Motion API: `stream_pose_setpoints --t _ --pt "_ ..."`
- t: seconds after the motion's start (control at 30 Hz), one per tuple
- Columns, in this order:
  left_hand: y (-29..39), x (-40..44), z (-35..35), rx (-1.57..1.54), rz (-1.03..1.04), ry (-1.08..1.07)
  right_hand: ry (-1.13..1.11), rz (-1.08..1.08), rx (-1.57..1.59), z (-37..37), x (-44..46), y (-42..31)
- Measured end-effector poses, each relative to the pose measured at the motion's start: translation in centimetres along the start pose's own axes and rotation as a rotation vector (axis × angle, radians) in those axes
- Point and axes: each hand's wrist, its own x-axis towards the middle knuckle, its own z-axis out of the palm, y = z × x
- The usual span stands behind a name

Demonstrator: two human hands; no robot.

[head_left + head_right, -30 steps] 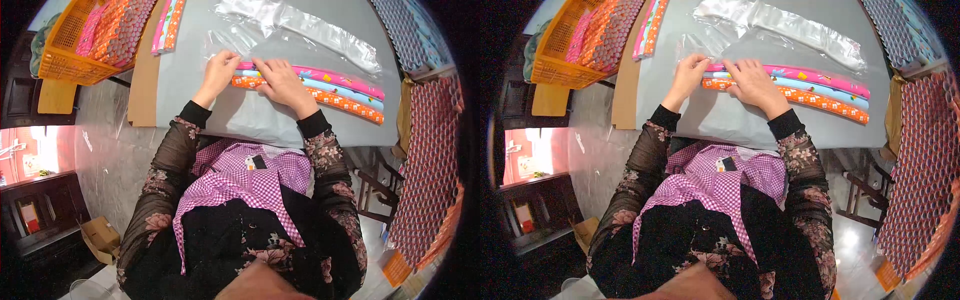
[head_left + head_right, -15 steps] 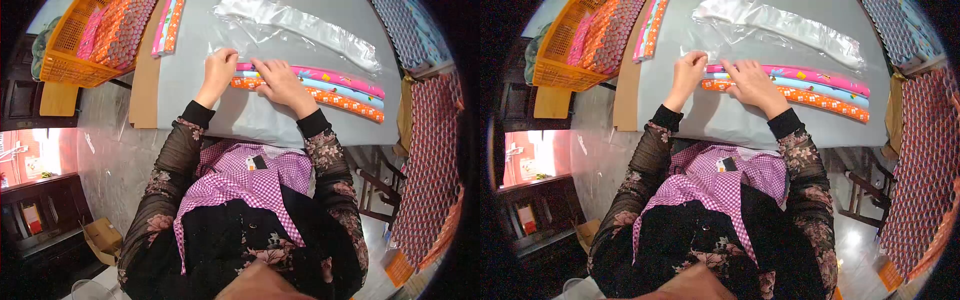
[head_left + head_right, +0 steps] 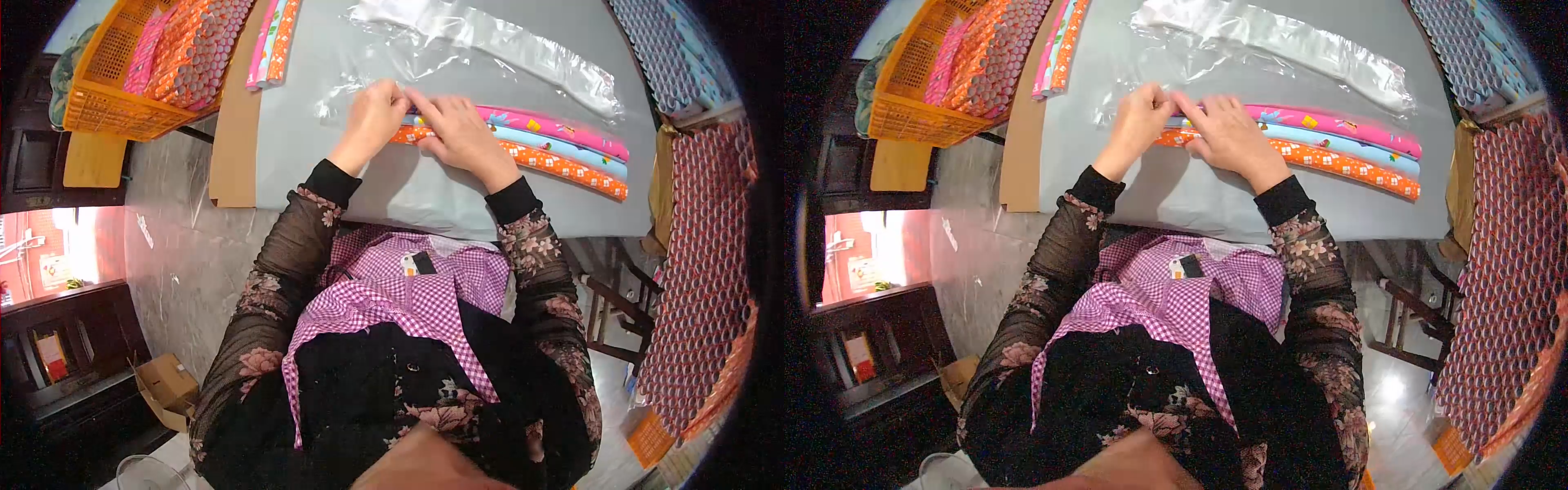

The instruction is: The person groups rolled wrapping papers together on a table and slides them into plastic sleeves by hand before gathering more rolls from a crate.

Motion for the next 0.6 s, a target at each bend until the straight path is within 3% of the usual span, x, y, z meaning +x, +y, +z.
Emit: stream_pose_setpoints --t 0.17,0.6 --pt "0.03 -0.1 0.28 0.034 0.001 -0.012 0.1 -0.039 0.029 0.55 -0.01 0.22" --pt "0.14 0.13 -0.58 0.03 0.024 -0.081 0.03 0.009 0.053 -0.05 -0.09 -0.11"
